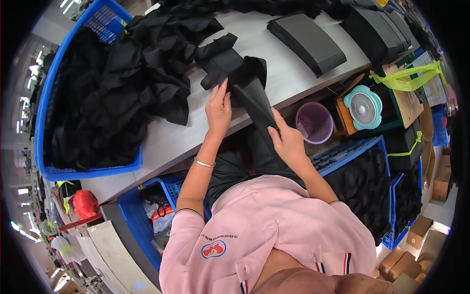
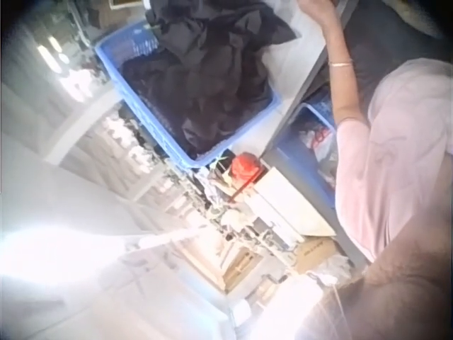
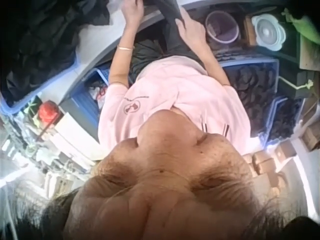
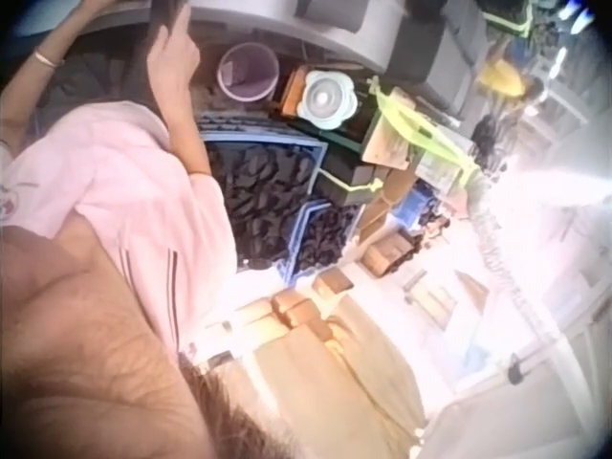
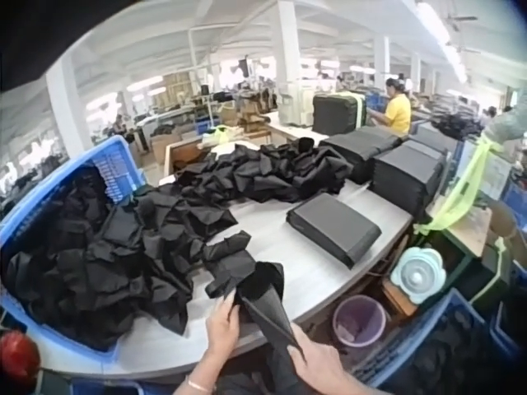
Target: The recorder is inspecting and sorting black fabric components, possibly sleeves or protective covers, at a factory workstation.
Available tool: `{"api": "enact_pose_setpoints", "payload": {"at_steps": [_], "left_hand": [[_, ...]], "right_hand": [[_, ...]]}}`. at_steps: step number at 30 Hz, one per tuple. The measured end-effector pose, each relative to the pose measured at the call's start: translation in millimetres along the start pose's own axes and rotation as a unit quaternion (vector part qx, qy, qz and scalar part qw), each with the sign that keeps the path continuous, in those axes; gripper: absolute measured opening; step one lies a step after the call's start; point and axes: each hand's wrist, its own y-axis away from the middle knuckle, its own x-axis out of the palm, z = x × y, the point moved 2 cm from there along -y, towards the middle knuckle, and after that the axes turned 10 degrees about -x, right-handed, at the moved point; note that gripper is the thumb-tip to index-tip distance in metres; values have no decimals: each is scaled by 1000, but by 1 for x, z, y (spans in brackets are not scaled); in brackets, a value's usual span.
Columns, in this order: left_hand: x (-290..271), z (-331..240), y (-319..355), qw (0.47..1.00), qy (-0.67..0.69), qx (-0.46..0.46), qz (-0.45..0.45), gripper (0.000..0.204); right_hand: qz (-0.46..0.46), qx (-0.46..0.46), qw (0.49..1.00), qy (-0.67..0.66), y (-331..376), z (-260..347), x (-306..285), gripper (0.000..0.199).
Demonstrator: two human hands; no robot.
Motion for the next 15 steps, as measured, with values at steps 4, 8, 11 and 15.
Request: {"api": "enact_pose_setpoints", "payload": {"at_steps": [4, 8, 11, 15], "left_hand": [[-1, -23, 1, 994, -26, 100, 41, 38], [6, -51, 23, 960, -28, 231, 156, 39], [9, -67, 57, 936, -40, 215, 277, 43], [-3, -80, 70, 922, -136, 325, 157, 47]], "right_hand": [[62, -70, 984, 149, -3, 17, -3, 59], [60, -92, 975, 191, -14, 0, 15, 53], [-141, -193, 965, 109, -32, -24, 37, 9], [-71, 30, 964, -254, -42, -53, 61, 18]]}}
